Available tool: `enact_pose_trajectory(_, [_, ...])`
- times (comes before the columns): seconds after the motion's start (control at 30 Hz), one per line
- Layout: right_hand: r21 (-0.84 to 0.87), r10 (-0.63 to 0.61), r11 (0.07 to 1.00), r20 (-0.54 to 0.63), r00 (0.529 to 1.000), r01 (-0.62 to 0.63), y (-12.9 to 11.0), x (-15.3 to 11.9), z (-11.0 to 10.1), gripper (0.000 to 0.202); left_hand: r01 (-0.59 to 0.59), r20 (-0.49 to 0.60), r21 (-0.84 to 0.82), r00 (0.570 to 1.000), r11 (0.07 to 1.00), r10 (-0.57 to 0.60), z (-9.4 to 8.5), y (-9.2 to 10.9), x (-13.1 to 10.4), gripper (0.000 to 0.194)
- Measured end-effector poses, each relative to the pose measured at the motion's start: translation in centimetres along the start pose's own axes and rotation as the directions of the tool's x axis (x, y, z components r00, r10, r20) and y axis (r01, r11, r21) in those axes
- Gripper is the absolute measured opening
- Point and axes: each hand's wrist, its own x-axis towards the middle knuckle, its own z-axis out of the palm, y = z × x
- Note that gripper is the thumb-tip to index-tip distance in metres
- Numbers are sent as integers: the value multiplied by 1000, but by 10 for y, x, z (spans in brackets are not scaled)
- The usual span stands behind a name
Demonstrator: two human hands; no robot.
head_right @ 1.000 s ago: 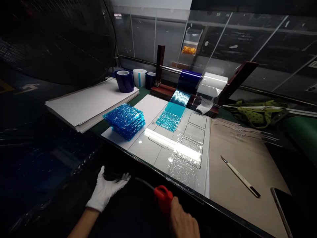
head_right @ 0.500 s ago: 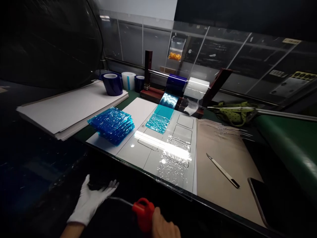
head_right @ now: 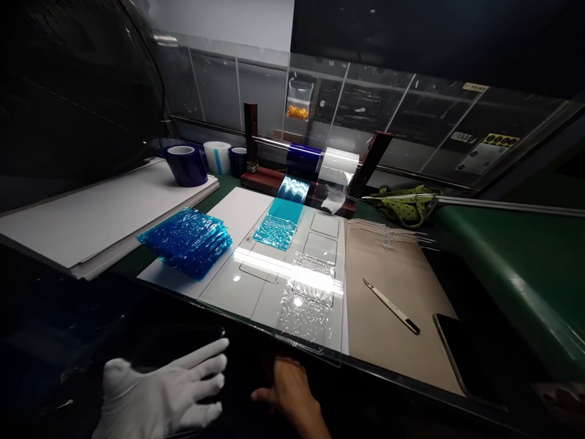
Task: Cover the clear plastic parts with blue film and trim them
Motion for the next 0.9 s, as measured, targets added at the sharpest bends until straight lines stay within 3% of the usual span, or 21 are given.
enact_pose_trajectory(0.03, [27,-18,999,-10,1000,18,3,-6,-13,36,81,149,29,985,996,-85,9,-3,2,126])
enact_pose_trajectory(0.13, [70,-115,989,-179,977,129,11,-28,-62,45,191,474,132,850,973,-231,29,-11,15,122])
enact_pose_trajectory(0.23, [-69,-309,949,-386,869,307,8,-39,-99,76,217,559,190,778,958,-287,44,-20,31,114])
enact_pose_trajectory(0.3, [-157,-414,909,-436,799,386,2,-33,-108,98,234,577,225,750,946,-322,54,-27,41,112])
enact_pose_trajectory(0.47, [-235,-492,870,-429,758,433,-2,1,-100,119,245,623,288,687,926,-375,81,-38,60,103])
enact_pose_trajectory(0.63, [-239,-480,877,-402,780,416,17,15,-105,124,274,639,257,671,927,-376,108,-42,77,103])
enact_pose_trajectory(0.73, [-246,-444,895,-393,805,373,30,21,-125,117,273,616,231,701,934,-358,120,-43,91,103])
enact_pose_trajectory(0.9, [-352,-305,927,-519,799,125,69,73,-168,100,302,506,318,748,899,-430,112,-43,114,115])
